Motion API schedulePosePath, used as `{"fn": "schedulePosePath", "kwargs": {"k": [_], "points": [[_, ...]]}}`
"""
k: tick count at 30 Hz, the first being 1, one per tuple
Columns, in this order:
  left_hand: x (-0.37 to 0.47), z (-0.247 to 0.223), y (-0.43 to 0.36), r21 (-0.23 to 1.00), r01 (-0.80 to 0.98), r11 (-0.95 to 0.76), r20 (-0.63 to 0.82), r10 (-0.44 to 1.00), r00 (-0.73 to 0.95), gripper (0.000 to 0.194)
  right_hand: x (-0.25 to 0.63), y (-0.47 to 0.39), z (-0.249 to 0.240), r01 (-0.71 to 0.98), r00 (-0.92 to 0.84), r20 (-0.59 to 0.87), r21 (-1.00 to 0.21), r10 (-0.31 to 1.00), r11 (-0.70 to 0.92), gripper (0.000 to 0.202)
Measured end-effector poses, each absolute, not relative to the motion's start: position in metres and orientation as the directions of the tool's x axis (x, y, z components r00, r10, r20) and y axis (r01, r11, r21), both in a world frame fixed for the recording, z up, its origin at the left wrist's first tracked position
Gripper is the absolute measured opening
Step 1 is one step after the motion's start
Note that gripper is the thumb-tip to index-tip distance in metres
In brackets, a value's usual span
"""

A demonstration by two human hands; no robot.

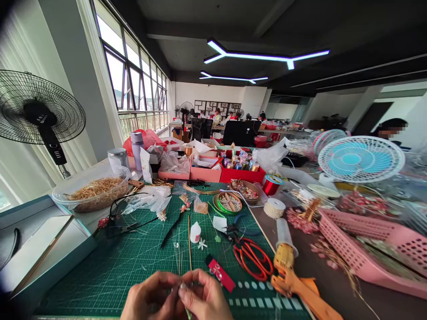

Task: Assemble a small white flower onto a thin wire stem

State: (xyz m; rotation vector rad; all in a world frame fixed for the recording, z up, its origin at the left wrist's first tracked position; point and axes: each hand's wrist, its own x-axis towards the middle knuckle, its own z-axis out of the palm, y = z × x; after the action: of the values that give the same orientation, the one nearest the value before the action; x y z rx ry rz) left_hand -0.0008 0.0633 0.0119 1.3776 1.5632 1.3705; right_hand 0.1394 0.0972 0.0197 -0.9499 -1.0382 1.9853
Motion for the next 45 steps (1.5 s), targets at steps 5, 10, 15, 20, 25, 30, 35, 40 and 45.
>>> {"fn": "schedulePosePath", "kwargs": {"k": [5, 10, 15, 20, 25, 30, 35, 40, 45], "points": [[-0.028, 0.041, 0.06, 0.776, 0.559, -0.292, 0.411, 0.906, -0.097, 0.029, 0.143, 0.095, 0.023, -0.215, -0.482, -0.298, -0.872, 0.824, -0.44, 0.039], [-0.032, 0.049, 0.066, 0.783, 0.49, -0.383, 0.344, 0.923, 0.172, 0.037, 0.141, 0.089, 0.039, -0.151, -0.482, -0.343, -0.874, 0.806, -0.462, 0.038], [-0.026, 0.042, 0.065, 0.916, 0.282, -0.284, 0.289, 0.957, 0.027, 0.035, 0.137, 0.084, 0.05, -0.235, -0.474, -0.39, -0.808, 0.789, -0.54, 0.04], [-0.026, 0.036, 0.063, 0.974, 0.134, -0.18, 0.18, 0.984, 0.017, 0.036, 0.136, 0.082, 0.046, -0.288, -0.507, -0.378, -0.773, 0.775, -0.565, 0.037], [-0.031, 0.039, 0.062, 0.939, 0.254, -0.231, 0.182, 0.962, 0.202, 0.015, 0.137, 0.082, 0.043, -0.31, -0.526, -0.387, -0.742, 0.757, -0.594, 0.037], [-0.032, 0.053, 0.061, 0.858, 0.435, -0.274, 0.193, 0.956, 0.222, 0.01, 0.138, 0.079, 0.044, -0.294, -0.51, -0.408, -0.745, 0.758, -0.598, 0.037], [-0.029, 0.044, 0.062, 0.943, 0.271, -0.193, 0.139, 0.969, 0.205, 0.021, 0.139, 0.078, 0.045, -0.281, -0.548, -0.38, -0.756, 0.745, -0.592, 0.034], [-0.028, 0.032, 0.062, 0.996, 0.038, -0.085, 0.076, 0.979, 0.188, 0.03, 0.137, 0.079, 0.051, -0.26, -0.463, -0.382, -0.805, 0.8, -0.534, 0.038], [-0.027, 0.029, 0.063, 0.995, -0.096, -0.021, 0.034, 0.989, 0.141, 0.035, 0.133, 0.077, 0.055, -0.23, -0.371, -0.418, -0.824, 0.83, -0.518, 0.037]]}}
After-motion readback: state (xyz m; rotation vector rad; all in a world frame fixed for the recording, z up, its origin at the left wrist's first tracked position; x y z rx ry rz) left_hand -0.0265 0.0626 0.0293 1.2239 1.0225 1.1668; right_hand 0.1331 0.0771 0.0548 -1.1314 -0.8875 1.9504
